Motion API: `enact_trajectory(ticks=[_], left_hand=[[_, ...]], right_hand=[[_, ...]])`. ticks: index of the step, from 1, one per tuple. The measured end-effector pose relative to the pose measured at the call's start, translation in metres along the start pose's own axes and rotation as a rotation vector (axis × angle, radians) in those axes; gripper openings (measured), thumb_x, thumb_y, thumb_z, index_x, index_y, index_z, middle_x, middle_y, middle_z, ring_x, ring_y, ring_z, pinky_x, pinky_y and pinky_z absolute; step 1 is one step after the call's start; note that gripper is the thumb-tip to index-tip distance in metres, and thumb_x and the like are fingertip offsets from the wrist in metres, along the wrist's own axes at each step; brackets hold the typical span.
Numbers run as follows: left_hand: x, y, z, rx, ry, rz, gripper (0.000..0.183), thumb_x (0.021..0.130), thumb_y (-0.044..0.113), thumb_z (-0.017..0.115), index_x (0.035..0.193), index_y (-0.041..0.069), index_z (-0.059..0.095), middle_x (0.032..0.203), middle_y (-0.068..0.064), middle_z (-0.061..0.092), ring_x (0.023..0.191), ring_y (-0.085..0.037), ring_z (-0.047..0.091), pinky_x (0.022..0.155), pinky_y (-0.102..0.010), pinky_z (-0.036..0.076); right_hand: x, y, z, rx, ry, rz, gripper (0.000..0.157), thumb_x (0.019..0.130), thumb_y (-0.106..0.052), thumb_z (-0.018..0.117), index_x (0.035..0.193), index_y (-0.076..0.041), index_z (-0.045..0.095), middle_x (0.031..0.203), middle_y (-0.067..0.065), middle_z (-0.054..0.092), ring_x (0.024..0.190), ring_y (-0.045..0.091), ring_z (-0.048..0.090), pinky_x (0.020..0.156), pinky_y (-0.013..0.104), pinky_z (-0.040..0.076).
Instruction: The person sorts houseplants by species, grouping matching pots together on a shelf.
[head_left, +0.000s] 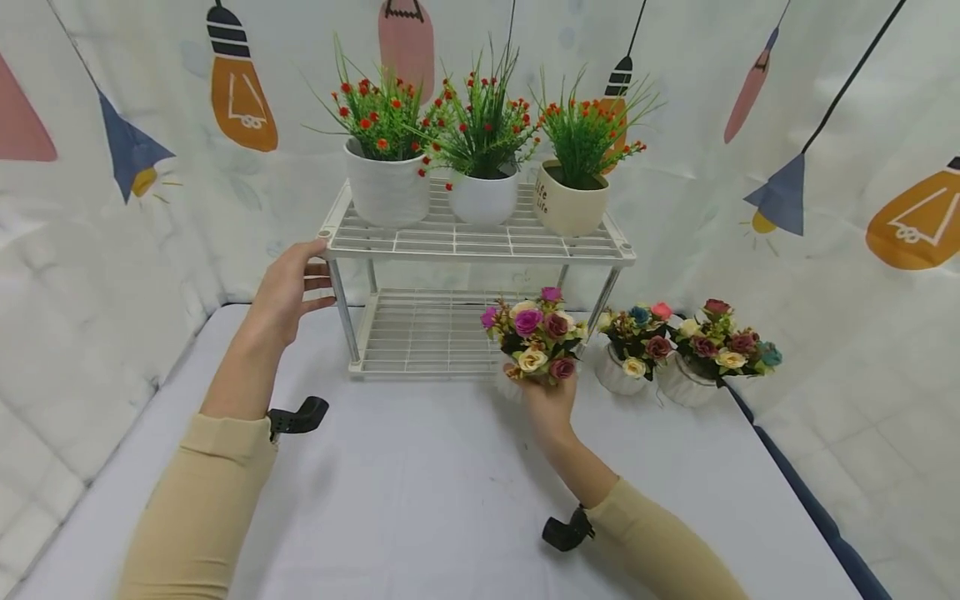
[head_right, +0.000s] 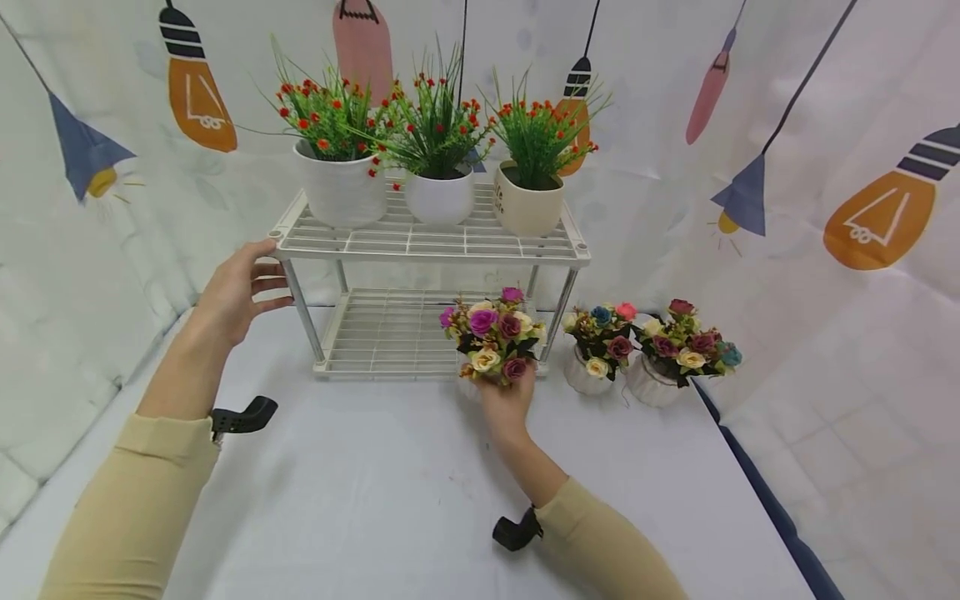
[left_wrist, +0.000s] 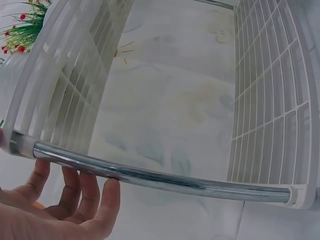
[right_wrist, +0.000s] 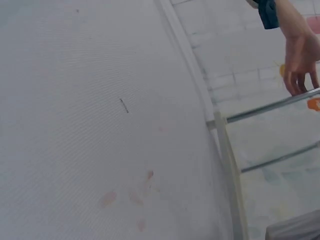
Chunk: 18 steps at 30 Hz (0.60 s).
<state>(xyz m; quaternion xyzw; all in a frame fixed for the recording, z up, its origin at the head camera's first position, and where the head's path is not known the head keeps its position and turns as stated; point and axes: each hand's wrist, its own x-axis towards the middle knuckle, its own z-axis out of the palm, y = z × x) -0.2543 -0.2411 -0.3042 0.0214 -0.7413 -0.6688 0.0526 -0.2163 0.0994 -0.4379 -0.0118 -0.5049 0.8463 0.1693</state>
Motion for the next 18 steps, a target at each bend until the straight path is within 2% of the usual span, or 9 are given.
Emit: enact_trajectory(ticks=[1, 2, 3, 4, 5, 9, 12, 16, 18], left_hand=[[0.0, 0.0, 0.0, -0.003, -0.001, 0.0, 0.047, 0.104, 0.059, 0.045, 0.128, 0.02, 0.053, 0.118, -0.005, 0.046, 0.107, -0.02, 0.05, 0.101, -0.049, 0.044], [0.0, 0.0, 0.0, -0.007, -0.001, 0.001, 0.046, 0.104, 0.059, 0.045, 0.128, 0.021, 0.053, 0.118, -0.005, 0.046, 0.107, -0.02, 0.05, 0.101, -0.049, 0.044], [0.0, 0.0, 0.0, -0.012, 0.001, 0.003, 0.045, 0.104, 0.059, 0.044, 0.127, 0.021, 0.053, 0.118, -0.005, 0.046, 0.107, -0.02, 0.05, 0.101, -0.05, 0.044], [-0.001, 0.0, -0.001, -0.011, 0.005, 0.005, 0.045, 0.104, 0.059, 0.044, 0.126, 0.021, 0.053, 0.117, -0.005, 0.046, 0.106, -0.02, 0.05, 0.101, -0.05, 0.044], [-0.001, 0.0, -0.001, -0.013, 0.007, 0.008, 0.044, 0.105, 0.059, 0.044, 0.126, 0.021, 0.053, 0.117, -0.005, 0.046, 0.106, -0.02, 0.05, 0.101, -0.05, 0.044], [-0.001, -0.001, -0.002, -0.017, 0.02, 0.011, 0.042, 0.105, 0.058, 0.043, 0.125, 0.022, 0.053, 0.117, -0.005, 0.046, 0.106, -0.02, 0.05, 0.098, -0.048, 0.044], [-0.001, -0.003, 0.0, -0.015, 0.025, 0.007, 0.044, 0.105, 0.058, 0.044, 0.127, 0.022, 0.053, 0.117, -0.005, 0.046, 0.106, -0.02, 0.05, 0.098, -0.047, 0.045], [0.0, -0.003, 0.002, -0.015, 0.035, 0.015, 0.045, 0.105, 0.059, 0.044, 0.129, 0.021, 0.053, 0.117, -0.005, 0.046, 0.106, -0.019, 0.05, 0.098, -0.048, 0.045], [-0.001, -0.003, 0.003, -0.022, 0.038, 0.016, 0.045, 0.105, 0.059, 0.044, 0.128, 0.021, 0.053, 0.117, -0.005, 0.046, 0.106, -0.02, 0.05, 0.098, -0.048, 0.045]], right_hand=[[0.001, 0.006, 0.008, -0.026, 0.002, -0.014, 0.081, 0.083, 0.022, 0.07, 0.152, -0.005, 0.035, 0.153, 0.015, 0.041, 0.146, 0.03, 0.035, 0.114, 0.043, 0.037], [0.003, 0.013, 0.015, -0.111, 0.004, -0.042, 0.083, 0.081, 0.02, 0.074, 0.151, -0.003, 0.037, 0.152, 0.016, 0.043, 0.145, 0.031, 0.037, 0.115, 0.041, 0.036], [0.004, 0.02, 0.023, -0.198, 0.013, -0.067, 0.089, 0.075, 0.024, 0.076, 0.15, 0.0, 0.036, 0.151, 0.017, 0.045, 0.143, 0.032, 0.04, 0.11, 0.04, 0.042], [0.005, 0.027, 0.031, -0.227, 0.006, -0.077, 0.089, 0.074, 0.023, 0.077, 0.149, 0.001, 0.036, 0.15, 0.018, 0.045, 0.142, 0.032, 0.041, 0.109, 0.041, 0.044], [0.006, 0.034, 0.039, -0.229, -0.004, -0.08, 0.088, 0.074, 0.023, 0.078, 0.148, 0.001, 0.037, 0.149, 0.018, 0.046, 0.141, 0.033, 0.042, 0.108, 0.042, 0.044], [0.012, 0.059, 0.068, -0.114, -0.042, -0.038, 0.088, 0.073, 0.026, 0.076, 0.147, 0.003, 0.034, 0.15, 0.019, 0.045, 0.141, 0.033, 0.043, 0.106, 0.045, 0.047], [0.016, 0.07, 0.084, -0.191, -0.056, -0.037, 0.09, 0.071, 0.02, 0.082, 0.145, 0.004, 0.035, 0.148, 0.018, 0.047, 0.14, 0.031, 0.044, 0.108, 0.04, 0.044], [0.023, 0.08, 0.103, -0.405, -0.083, -0.052, 0.09, 0.069, 0.008, 0.091, 0.144, 0.003, 0.041, 0.142, 0.014, 0.053, 0.135, 0.027, 0.05, 0.11, 0.035, 0.041], [0.026, 0.085, 0.112, -0.437, -0.097, -0.032, 0.089, 0.069, 0.004, 0.093, 0.143, 0.001, 0.043, 0.14, 0.011, 0.056, 0.132, 0.024, 0.052, 0.11, 0.033, 0.041]])
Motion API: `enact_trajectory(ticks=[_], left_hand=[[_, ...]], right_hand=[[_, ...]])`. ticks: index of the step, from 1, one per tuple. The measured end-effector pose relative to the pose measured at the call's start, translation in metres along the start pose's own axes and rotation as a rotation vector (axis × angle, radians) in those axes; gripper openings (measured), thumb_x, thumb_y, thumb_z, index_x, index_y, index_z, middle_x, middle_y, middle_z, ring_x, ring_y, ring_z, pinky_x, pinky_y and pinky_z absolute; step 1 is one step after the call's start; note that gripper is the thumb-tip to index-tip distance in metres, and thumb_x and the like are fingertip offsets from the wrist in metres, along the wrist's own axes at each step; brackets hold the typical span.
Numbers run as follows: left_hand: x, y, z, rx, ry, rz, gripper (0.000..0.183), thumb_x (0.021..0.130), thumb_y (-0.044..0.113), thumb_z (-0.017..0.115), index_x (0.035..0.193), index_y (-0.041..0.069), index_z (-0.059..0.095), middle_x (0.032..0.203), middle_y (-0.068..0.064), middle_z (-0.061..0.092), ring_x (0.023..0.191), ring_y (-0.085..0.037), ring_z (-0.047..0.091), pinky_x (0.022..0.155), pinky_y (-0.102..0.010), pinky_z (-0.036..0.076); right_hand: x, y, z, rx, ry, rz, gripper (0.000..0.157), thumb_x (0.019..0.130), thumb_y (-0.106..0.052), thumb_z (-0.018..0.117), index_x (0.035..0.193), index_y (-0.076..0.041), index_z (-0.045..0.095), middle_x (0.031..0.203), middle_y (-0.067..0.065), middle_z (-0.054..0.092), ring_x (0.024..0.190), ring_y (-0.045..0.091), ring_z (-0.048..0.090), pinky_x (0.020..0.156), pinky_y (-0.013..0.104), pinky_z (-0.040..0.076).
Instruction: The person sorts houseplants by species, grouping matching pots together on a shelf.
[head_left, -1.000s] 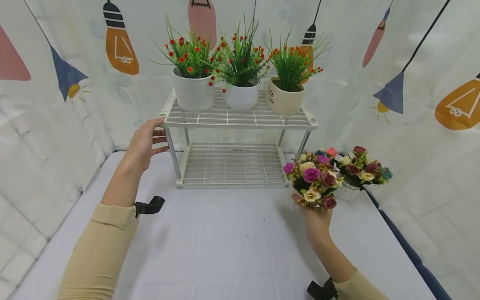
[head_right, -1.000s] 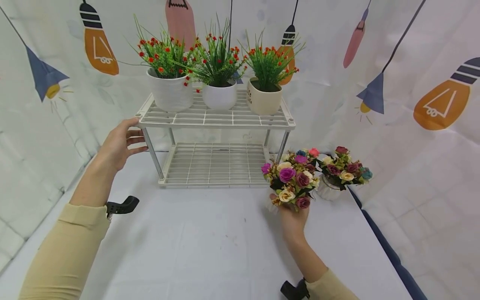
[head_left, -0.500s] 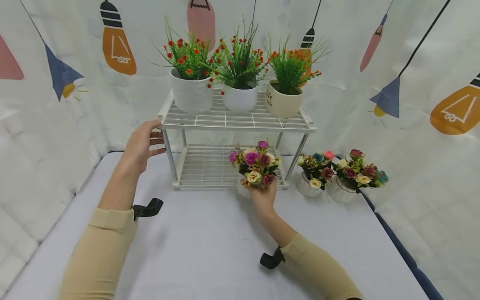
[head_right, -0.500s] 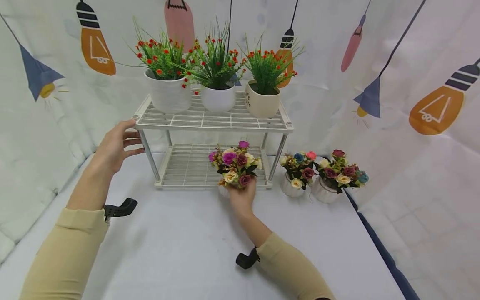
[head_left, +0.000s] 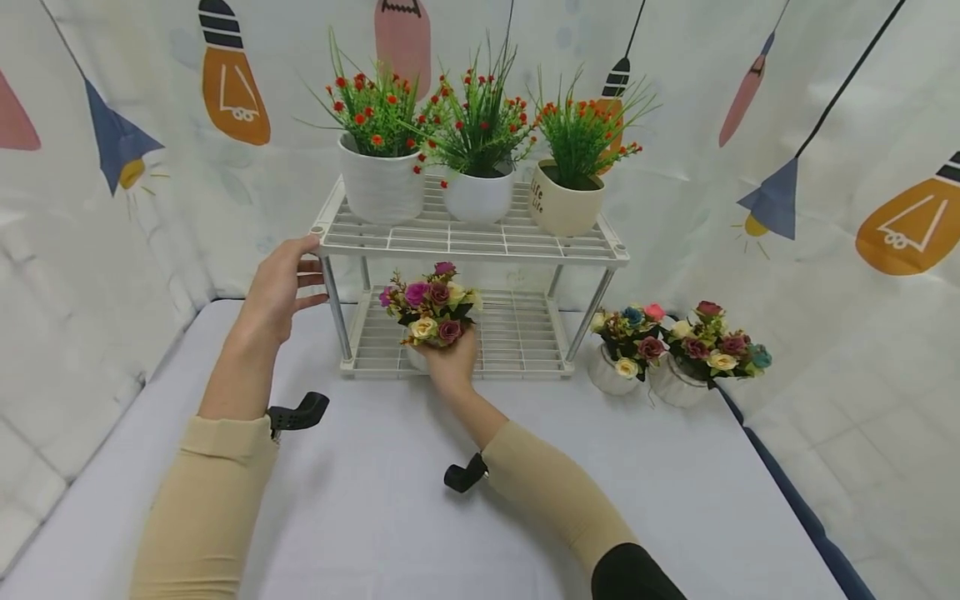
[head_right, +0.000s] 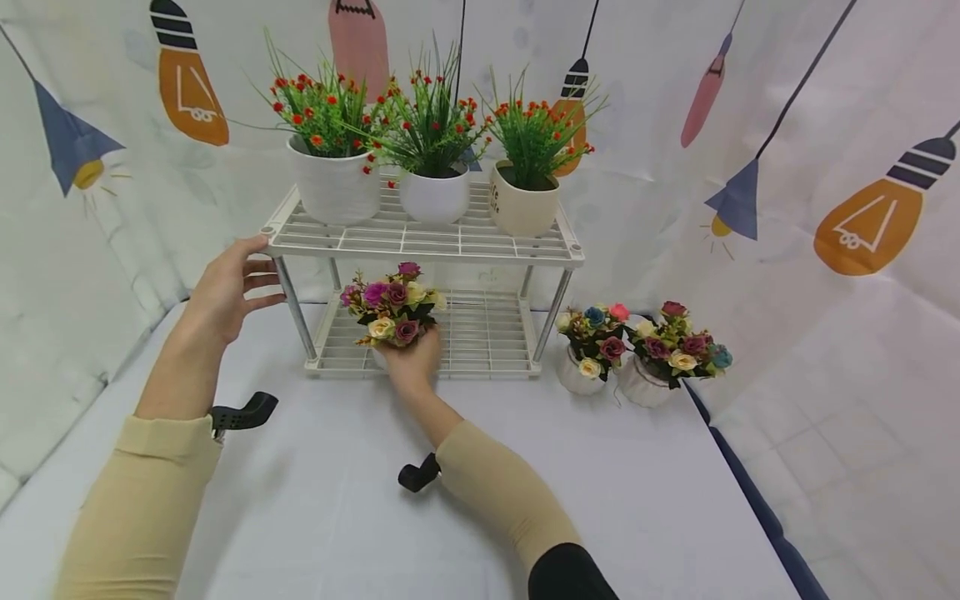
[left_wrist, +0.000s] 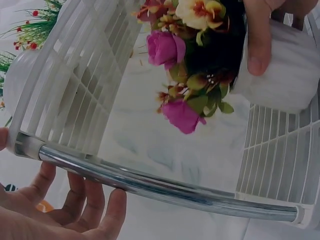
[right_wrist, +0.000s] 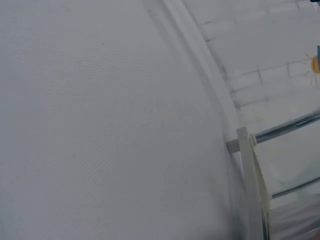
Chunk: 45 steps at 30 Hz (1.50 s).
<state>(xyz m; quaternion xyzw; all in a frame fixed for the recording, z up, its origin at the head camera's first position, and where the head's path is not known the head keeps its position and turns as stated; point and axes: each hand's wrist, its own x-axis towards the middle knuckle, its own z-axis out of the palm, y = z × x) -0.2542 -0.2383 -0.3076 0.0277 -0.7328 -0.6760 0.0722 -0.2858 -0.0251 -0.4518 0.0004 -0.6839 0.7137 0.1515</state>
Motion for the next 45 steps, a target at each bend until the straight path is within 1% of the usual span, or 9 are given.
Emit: enact_trajectory(ticks=[4, 5, 7, 11, 15, 22, 28, 39, 45], left_hand=[[0.0, 0.002, 0.001, -0.005, 0.001, -0.001, 0.045, 0.104, 0.06, 0.045, 0.127, 0.022, 0.053, 0.118, -0.006, 0.046, 0.107, -0.02, 0.05, 0.099, -0.048, 0.045], [0.0, 0.002, 0.001, -0.005, 0.002, -0.001, 0.045, 0.104, 0.06, 0.045, 0.127, 0.022, 0.053, 0.118, -0.007, 0.047, 0.107, -0.02, 0.051, 0.099, -0.048, 0.045], [0.0, 0.003, 0.001, -0.007, 0.0, 0.001, 0.045, 0.104, 0.06, 0.045, 0.127, 0.022, 0.053, 0.118, -0.007, 0.047, 0.107, -0.02, 0.051, 0.099, -0.048, 0.045], [0.0, 0.002, 0.001, -0.009, 0.002, 0.0, 0.044, 0.104, 0.059, 0.045, 0.127, 0.022, 0.053, 0.118, -0.006, 0.047, 0.106, -0.02, 0.052, 0.098, -0.047, 0.046], [0.0, 0.002, 0.001, 0.004, 0.007, 0.002, 0.045, 0.104, 0.059, 0.045, 0.128, 0.021, 0.053, 0.117, -0.006, 0.048, 0.106, -0.019, 0.052, 0.097, -0.046, 0.046], [0.001, 0.003, 0.002, 0.018, 0.014, 0.003, 0.049, 0.104, 0.061, 0.043, 0.13, 0.02, 0.053, 0.119, -0.007, 0.049, 0.107, -0.02, 0.052, 0.098, -0.048, 0.046], [0.001, 0.002, 0.002, 0.03, 0.013, -0.004, 0.047, 0.105, 0.06, 0.041, 0.128, 0.021, 0.053, 0.12, -0.007, 0.049, 0.109, -0.021, 0.052, 0.099, -0.048, 0.046], [0.0, 0.001, 0.002, 0.039, 0.029, 0.006, 0.046, 0.106, 0.06, 0.039, 0.128, 0.022, 0.053, 0.12, -0.006, 0.049, 0.108, -0.02, 0.052, 0.102, -0.052, 0.045], [0.001, 0.0, 0.005, 0.039, 0.025, 0.013, 0.043, 0.106, 0.059, 0.038, 0.125, 0.023, 0.053, 0.119, -0.006, 0.049, 0.108, -0.019, 0.052, 0.1, -0.049, 0.046]], right_hand=[[0.008, -0.001, 0.022, 0.308, -0.033, 0.131, 0.084, 0.076, 0.006, 0.088, 0.146, -0.003, 0.042, 0.141, 0.006, 0.056, 0.134, 0.021, 0.051, 0.107, 0.035, 0.045], [0.01, -0.002, 0.026, 0.298, -0.029, 0.143, 0.085, 0.075, 0.004, 0.089, 0.146, -0.004, 0.043, 0.142, 0.006, 0.056, 0.135, 0.021, 0.051, 0.107, 0.036, 0.045], [0.013, -0.003, 0.032, 0.247, -0.022, 0.138, 0.084, 0.074, 0.001, 0.091, 0.145, -0.004, 0.045, 0.141, 0.007, 0.058, 0.134, 0.023, 0.052, 0.107, 0.037, 0.045], [0.017, 0.001, 0.041, -0.25, -0.004, 0.009, 0.091, 0.067, -0.014, 0.099, 0.142, -0.003, 0.049, 0.134, 0.008, 0.062, 0.127, 0.021, 0.057, 0.107, 0.029, 0.043], [0.019, 0.005, 0.051, -0.33, -0.03, -0.061, 0.091, 0.068, -0.016, 0.099, 0.143, -0.004, 0.048, 0.134, 0.009, 0.061, 0.126, 0.02, 0.058, 0.107, 0.028, 0.043], [0.017, 0.003, 0.054, -0.391, -0.146, -0.049, 0.092, 0.07, -0.023, 0.098, 0.141, 0.001, 0.045, 0.133, 0.02, 0.053, 0.125, 0.033, 0.055, 0.109, 0.041, 0.043], [0.019, 0.015, 0.033, -0.305, -0.284, -0.007, 0.095, 0.077, -0.014, 0.092, 0.149, 0.002, 0.034, 0.145, 0.021, 0.047, 0.136, 0.034, 0.046, 0.115, 0.041, 0.036], [0.015, 0.012, -0.029, -0.258, -0.449, 0.091, 0.053, 0.089, -0.01, 0.08, 0.135, -0.001, 0.055, 0.139, 0.012, 0.055, 0.135, 0.034, 0.048, 0.11, 0.037, 0.043], [0.007, 0.004, -0.068, -0.246, -0.486, 0.107, 0.044, 0.092, -0.011, 0.078, 0.131, -0.003, 0.059, 0.135, 0.013, 0.057, 0.128, 0.034, 0.054, 0.098, 0.037, 0.052]])
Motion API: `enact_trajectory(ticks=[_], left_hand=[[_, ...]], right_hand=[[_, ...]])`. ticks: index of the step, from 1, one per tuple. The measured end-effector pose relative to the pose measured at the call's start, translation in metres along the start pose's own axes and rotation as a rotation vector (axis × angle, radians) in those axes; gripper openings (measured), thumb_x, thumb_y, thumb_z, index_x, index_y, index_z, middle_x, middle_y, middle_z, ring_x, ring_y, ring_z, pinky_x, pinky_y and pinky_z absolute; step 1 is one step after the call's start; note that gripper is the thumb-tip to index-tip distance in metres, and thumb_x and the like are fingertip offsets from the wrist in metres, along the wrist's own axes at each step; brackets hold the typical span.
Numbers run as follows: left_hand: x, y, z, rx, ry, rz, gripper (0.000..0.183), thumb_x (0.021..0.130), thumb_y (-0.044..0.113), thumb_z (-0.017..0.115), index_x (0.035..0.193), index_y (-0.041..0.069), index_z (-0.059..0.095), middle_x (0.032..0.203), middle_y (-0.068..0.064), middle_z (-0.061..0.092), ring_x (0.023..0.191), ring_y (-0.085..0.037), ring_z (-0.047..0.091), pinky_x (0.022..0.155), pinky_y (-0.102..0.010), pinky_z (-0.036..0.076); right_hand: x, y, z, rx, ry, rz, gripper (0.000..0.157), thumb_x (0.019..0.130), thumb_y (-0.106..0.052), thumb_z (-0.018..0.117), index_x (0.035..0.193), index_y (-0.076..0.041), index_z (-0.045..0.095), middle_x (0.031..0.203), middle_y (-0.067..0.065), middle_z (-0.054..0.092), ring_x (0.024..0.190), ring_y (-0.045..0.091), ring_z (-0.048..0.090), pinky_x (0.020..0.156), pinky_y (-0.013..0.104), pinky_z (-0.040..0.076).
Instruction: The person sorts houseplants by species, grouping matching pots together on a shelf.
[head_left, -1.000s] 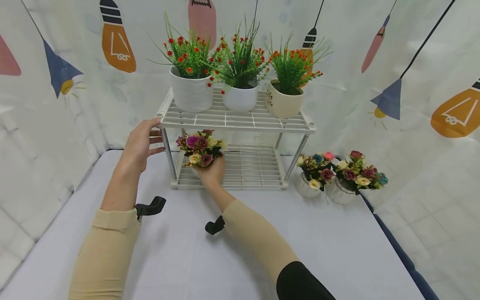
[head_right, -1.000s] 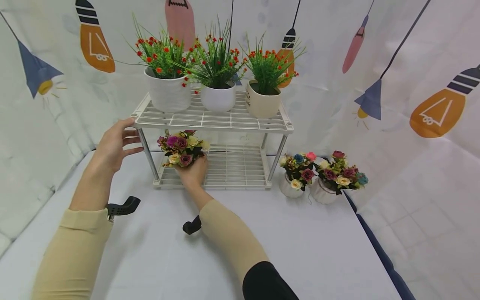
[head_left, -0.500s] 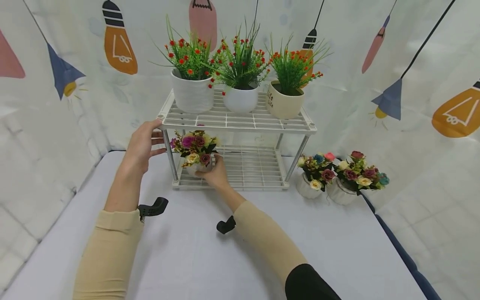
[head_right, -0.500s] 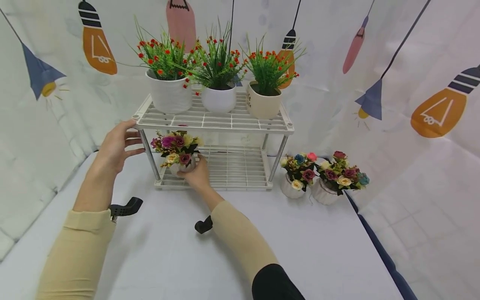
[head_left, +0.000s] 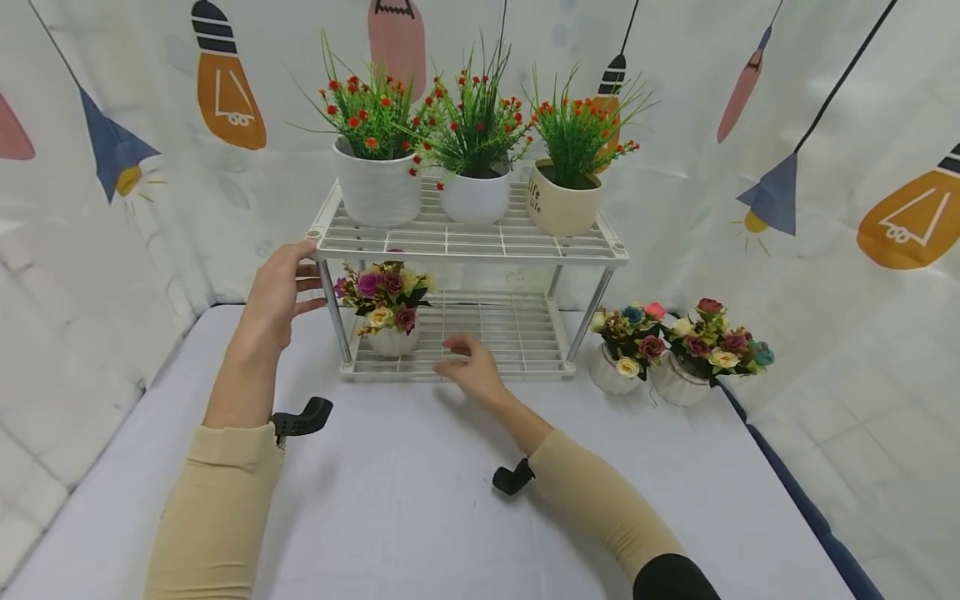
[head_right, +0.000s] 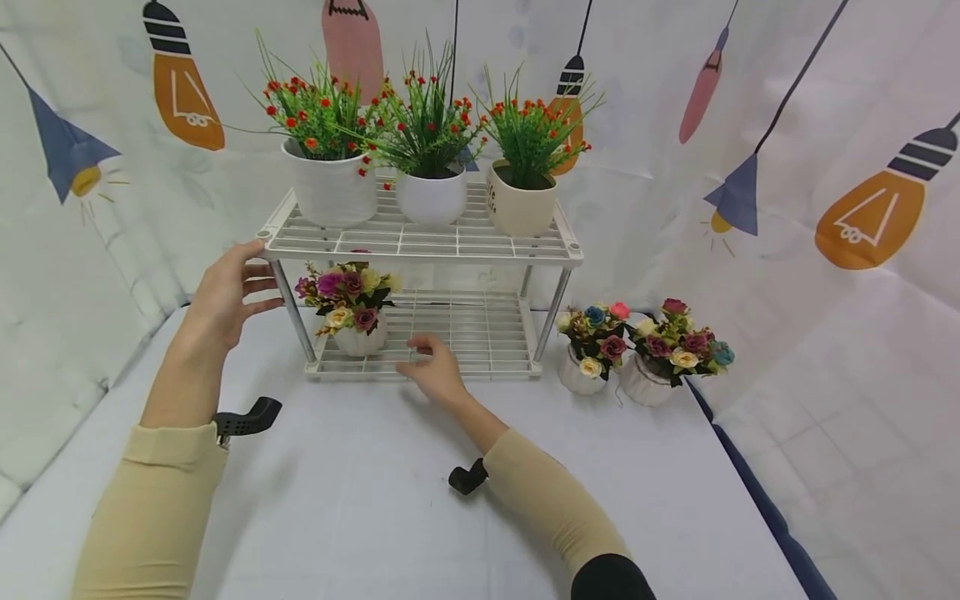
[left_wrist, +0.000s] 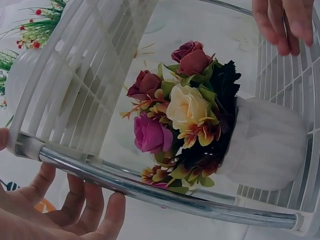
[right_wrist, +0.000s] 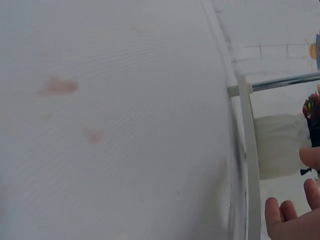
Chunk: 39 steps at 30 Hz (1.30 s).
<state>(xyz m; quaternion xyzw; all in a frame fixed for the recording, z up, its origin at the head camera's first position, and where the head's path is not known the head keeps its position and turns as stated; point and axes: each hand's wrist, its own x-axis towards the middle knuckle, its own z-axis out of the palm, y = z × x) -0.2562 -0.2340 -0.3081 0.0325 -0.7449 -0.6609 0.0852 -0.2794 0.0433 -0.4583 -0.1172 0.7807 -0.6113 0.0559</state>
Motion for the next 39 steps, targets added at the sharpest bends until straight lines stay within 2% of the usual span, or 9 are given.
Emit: enact_trajectory(ticks=[3, 8, 14, 20, 23, 26, 32, 35, 39], left_hand=[[0.0, -0.001, -0.001, 0.002, 0.005, 0.007, 0.042, 0.106, 0.059, 0.038, 0.124, 0.024, 0.054, 0.119, -0.006, 0.049, 0.107, -0.02, 0.053, 0.098, -0.047, 0.047], [0.0, -0.001, -0.002, -0.027, 0.005, 0.007, 0.039, 0.106, 0.057, 0.041, 0.121, 0.024, 0.056, 0.117, -0.006, 0.049, 0.106, -0.02, 0.053, 0.094, -0.045, 0.047], [0.0, -0.001, -0.002, -0.018, -0.007, 0.001, 0.04, 0.106, 0.058, 0.041, 0.12, 0.024, 0.055, 0.118, -0.007, 0.049, 0.106, -0.02, 0.053, 0.095, -0.046, 0.046], [-0.001, 0.001, -0.002, -0.006, -0.012, -0.002, 0.042, 0.106, 0.059, 0.041, 0.122, 0.023, 0.055, 0.119, -0.007, 0.049, 0.107, -0.021, 0.053, 0.098, -0.049, 0.046], [-0.001, 0.002, -0.002, -0.01, -0.013, -0.009, 0.043, 0.105, 0.06, 0.041, 0.123, 0.023, 0.055, 0.119, -0.007, 0.048, 0.107, -0.021, 0.052, 0.099, -0.049, 0.045], [-0.001, 0.002, -0.002, -0.002, -0.009, -0.007, 0.046, 0.105, 0.061, 0.041, 0.125, 0.022, 0.054, 0.119, -0.007, 0.048, 0.108, -0.021, 0.052, 0.099, -0.05, 0.045], [-0.002, 0.001, -0.001, 0.009, -0.001, -0.003, 0.05, 0.105, 0.062, 0.041, 0.129, 0.021, 0.054, 0.118, -0.006, 0.049, 0.108, -0.022, 0.052, 0.097, -0.048, 0.046], [-0.003, 0.002, -0.001, 0.024, 0.0, 0.004, 0.054, 0.104, 0.064, 0.041, 0.131, 0.02, 0.054, 0.119, -0.006, 0.049, 0.108, -0.021, 0.052, 0.097, -0.048, 0.046], [-0.002, 0.002, 0.0, 0.031, 0.001, 0.004, 0.056, 0.103, 0.065, 0.041, 0.133, 0.019, 0.054, 0.118, -0.006, 0.049, 0.108, -0.021, 0.052, 0.097, -0.048, 0.046]], right_hand=[[-0.014, 0.001, -0.014, 0.018, -0.026, -0.008, 0.043, 0.093, -0.011, 0.078, 0.13, -0.002, 0.059, 0.135, 0.016, 0.057, 0.126, 0.037, 0.055, 0.095, 0.038, 0.053], [-0.038, 0.005, -0.04, -0.016, -0.051, -0.014, 0.042, 0.095, -0.014, 0.076, 0.131, 0.0, 0.058, 0.135, 0.015, 0.057, 0.129, 0.033, 0.052, 0.101, 0.044, 0.049], [-0.065, 0.014, -0.069, -0.051, 0.023, 0.017, 0.042, 0.095, -0.012, 0.075, 0.13, 0.003, 0.058, 0.133, 0.017, 0.058, 0.125, 0.029, 0.053, 0.101, 0.043, 0.049], [-0.087, 0.021, -0.092, 0.038, 0.204, 0.138, 0.044, 0.097, -0.013, 0.073, 0.133, 0.003, 0.053, 0.136, 0.023, 0.054, 0.124, 0.031, 0.051, 0.096, 0.042, 0.047], [-0.099, 0.017, -0.103, 0.117, 0.324, 0.212, 0.048, 0.099, -0.011, 0.07, 0.138, 0.005, 0.046, 0.139, 0.024, 0.047, 0.125, 0.03, 0.047, 0.096, 0.044, 0.045], [-0.106, 0.017, -0.116, 0.188, 0.448, 0.245, 0.054, 0.101, -0.01, 0.067, 0.143, 0.005, 0.036, 0.145, 0.023, 0.039, 0.129, 0.031, 0.04, 0.099, 0.046, 0.042], [-0.114, 0.024, -0.141, 0.246, 0.628, 0.277, 0.069, 0.1, -0.009, 0.067, 0.149, 0.0, 0.021, 0.152, 0.02, 0.025, 0.14, 0.033, 0.028, 0.108, 0.042, 0.036], [-0.113, 0.027, -0.152, 0.221, 0.706, 0.282, 0.077, 0.098, -0.011, 0.07, 0.151, -0.002, 0.016, 0.149, 0.018, 0.024, 0.137, 0.031, 0.027, 0.107, 0.039, 0.035], [-0.108, 0.033, -0.163, 0.186, 0.792, 0.235, 0.088, 0.095, -0.011, 0.074, 0.156, -0.003, 0.011, 0.152, 0.019, 0.022, 0.139, 0.033, 0.024, 0.111, 0.042, 0.031]])
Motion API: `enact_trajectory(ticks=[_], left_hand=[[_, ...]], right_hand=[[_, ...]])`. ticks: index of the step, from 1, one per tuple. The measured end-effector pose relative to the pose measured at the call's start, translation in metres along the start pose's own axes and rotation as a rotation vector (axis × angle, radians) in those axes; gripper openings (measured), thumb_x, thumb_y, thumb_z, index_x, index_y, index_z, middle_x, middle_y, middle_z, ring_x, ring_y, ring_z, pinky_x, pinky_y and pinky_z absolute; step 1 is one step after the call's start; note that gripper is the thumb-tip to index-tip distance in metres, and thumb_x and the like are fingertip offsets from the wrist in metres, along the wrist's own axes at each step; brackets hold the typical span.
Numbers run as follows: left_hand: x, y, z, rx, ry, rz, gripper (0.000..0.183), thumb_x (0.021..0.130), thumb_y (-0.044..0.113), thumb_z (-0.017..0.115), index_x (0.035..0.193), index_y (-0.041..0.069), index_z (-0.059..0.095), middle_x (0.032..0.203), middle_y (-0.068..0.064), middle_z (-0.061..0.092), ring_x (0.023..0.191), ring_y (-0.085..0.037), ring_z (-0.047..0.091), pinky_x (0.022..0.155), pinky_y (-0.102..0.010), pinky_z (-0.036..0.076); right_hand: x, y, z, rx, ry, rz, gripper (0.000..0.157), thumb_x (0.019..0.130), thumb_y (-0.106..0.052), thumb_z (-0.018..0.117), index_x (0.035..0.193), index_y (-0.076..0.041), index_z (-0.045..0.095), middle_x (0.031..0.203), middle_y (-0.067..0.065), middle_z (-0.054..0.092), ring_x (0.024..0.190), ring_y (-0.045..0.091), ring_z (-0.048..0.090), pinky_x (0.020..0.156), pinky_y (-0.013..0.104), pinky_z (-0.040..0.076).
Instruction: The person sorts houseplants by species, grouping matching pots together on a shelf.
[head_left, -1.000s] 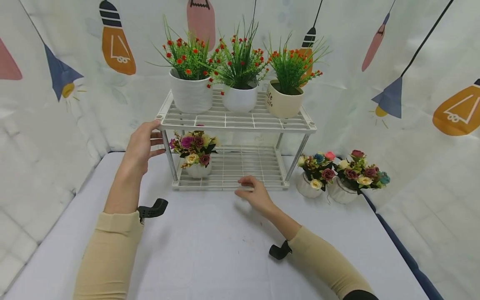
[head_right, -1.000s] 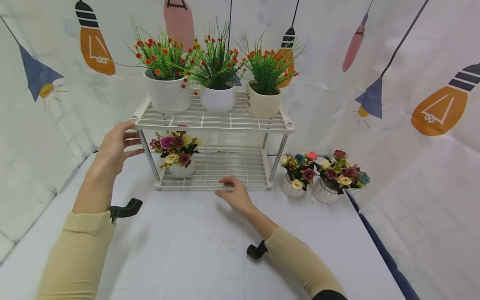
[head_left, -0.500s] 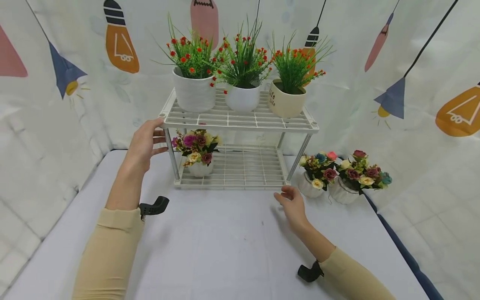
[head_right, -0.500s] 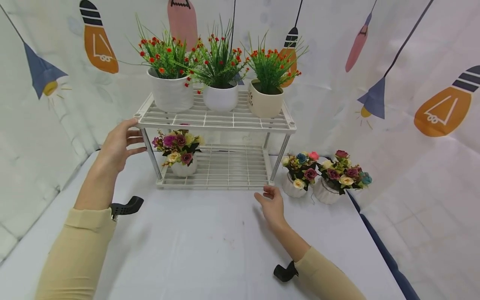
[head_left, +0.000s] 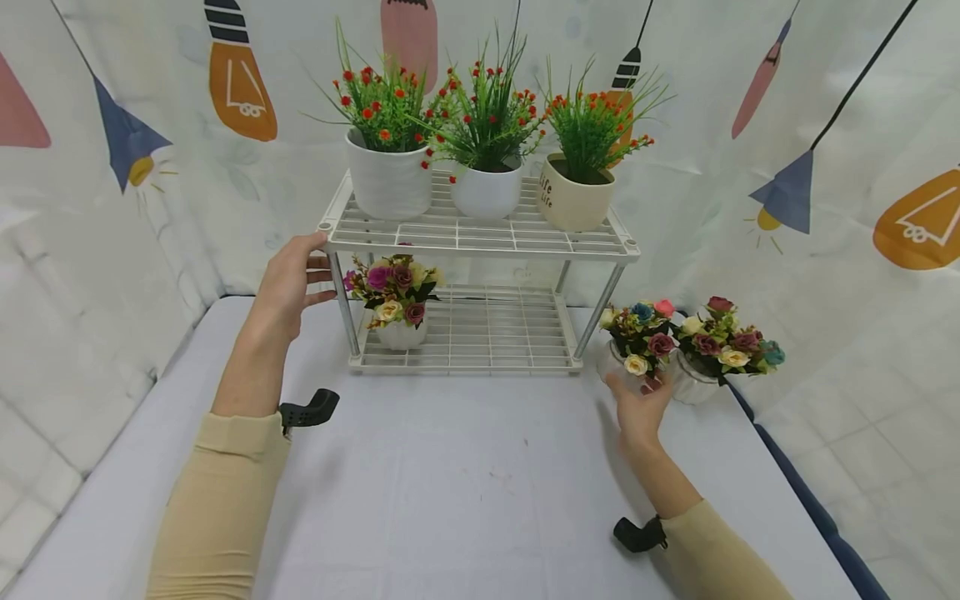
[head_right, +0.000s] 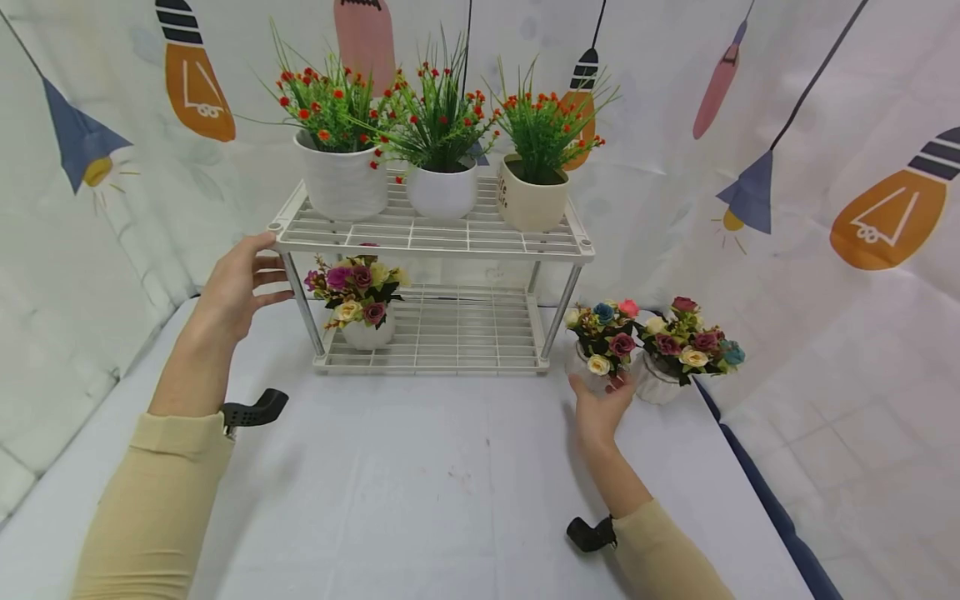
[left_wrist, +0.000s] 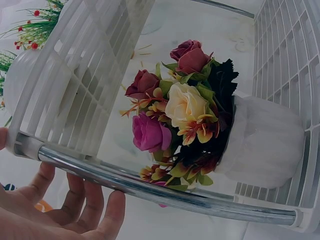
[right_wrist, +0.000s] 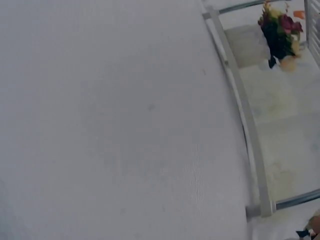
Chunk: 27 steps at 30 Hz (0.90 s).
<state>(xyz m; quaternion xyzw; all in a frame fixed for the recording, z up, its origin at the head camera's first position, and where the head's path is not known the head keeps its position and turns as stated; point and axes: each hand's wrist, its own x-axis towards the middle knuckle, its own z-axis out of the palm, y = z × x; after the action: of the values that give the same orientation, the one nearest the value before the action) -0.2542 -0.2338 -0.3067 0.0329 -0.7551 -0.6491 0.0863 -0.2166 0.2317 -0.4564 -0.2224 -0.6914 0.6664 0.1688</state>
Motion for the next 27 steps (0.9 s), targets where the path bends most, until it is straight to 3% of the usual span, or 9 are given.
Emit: enact_trajectory(ticks=[4, 9, 17, 22, 27], left_hand=[[0.001, 0.002, 0.0, -0.018, -0.002, -0.003, 0.053, 0.104, 0.063, 0.042, 0.13, 0.02, 0.054, 0.119, -0.007, 0.048, 0.108, -0.022, 0.052, 0.096, -0.048, 0.046], [0.004, 0.003, 0.001, -0.042, -0.021, -0.003, 0.049, 0.104, 0.062, 0.043, 0.126, 0.02, 0.054, 0.119, -0.008, 0.048, 0.108, -0.023, 0.051, 0.099, -0.05, 0.045], [0.004, 0.0, 0.001, -0.022, -0.021, -0.006, 0.053, 0.105, 0.062, 0.04, 0.132, 0.017, 0.052, 0.122, -0.01, 0.048, 0.111, -0.025, 0.051, 0.1, -0.051, 0.045], [0.003, -0.001, -0.001, -0.025, -0.014, -0.009, 0.052, 0.104, 0.062, 0.041, 0.13, 0.018, 0.053, 0.121, -0.009, 0.048, 0.11, -0.024, 0.051, 0.1, -0.051, 0.045], [0.003, 0.0, -0.002, -0.043, -0.018, -0.014, 0.049, 0.104, 0.061, 0.043, 0.127, 0.019, 0.053, 0.119, -0.008, 0.048, 0.108, -0.024, 0.051, 0.099, -0.051, 0.045]], right_hand=[[0.018, 0.005, 0.0, -0.029, 0.027, -0.053, 0.098, 0.092, -0.014, 0.079, 0.16, -0.005, 0.008, 0.162, 0.019, 0.015, 0.149, 0.035, 0.017, 0.121, 0.042, 0.021], [0.036, 0.011, 0.003, -0.028, 0.047, -0.068, 0.106, 0.087, -0.018, 0.085, 0.161, -0.009, 0.009, 0.165, 0.014, 0.017, 0.153, 0.028, 0.016, 0.123, 0.037, 0.013], [0.053, 0.012, 0.007, 0.025, 0.1, -0.133, 0.102, 0.083, -0.009, 0.088, 0.159, -0.007, 0.02, 0.161, 0.011, 0.03, 0.149, 0.025, 0.028, 0.121, 0.03, 0.019], [0.052, 0.009, 0.007, 0.004, 0.092, -0.093, 0.102, 0.083, -0.012, 0.088, 0.158, -0.007, 0.019, 0.161, 0.01, 0.029, 0.149, 0.022, 0.029, 0.119, 0.027, 0.022], [0.048, 0.008, 0.006, 0.088, 0.078, -0.076, 0.105, 0.083, -0.007, 0.088, 0.16, -0.011, 0.016, 0.164, 0.006, 0.028, 0.15, 0.017, 0.028, 0.117, 0.024, 0.026]])
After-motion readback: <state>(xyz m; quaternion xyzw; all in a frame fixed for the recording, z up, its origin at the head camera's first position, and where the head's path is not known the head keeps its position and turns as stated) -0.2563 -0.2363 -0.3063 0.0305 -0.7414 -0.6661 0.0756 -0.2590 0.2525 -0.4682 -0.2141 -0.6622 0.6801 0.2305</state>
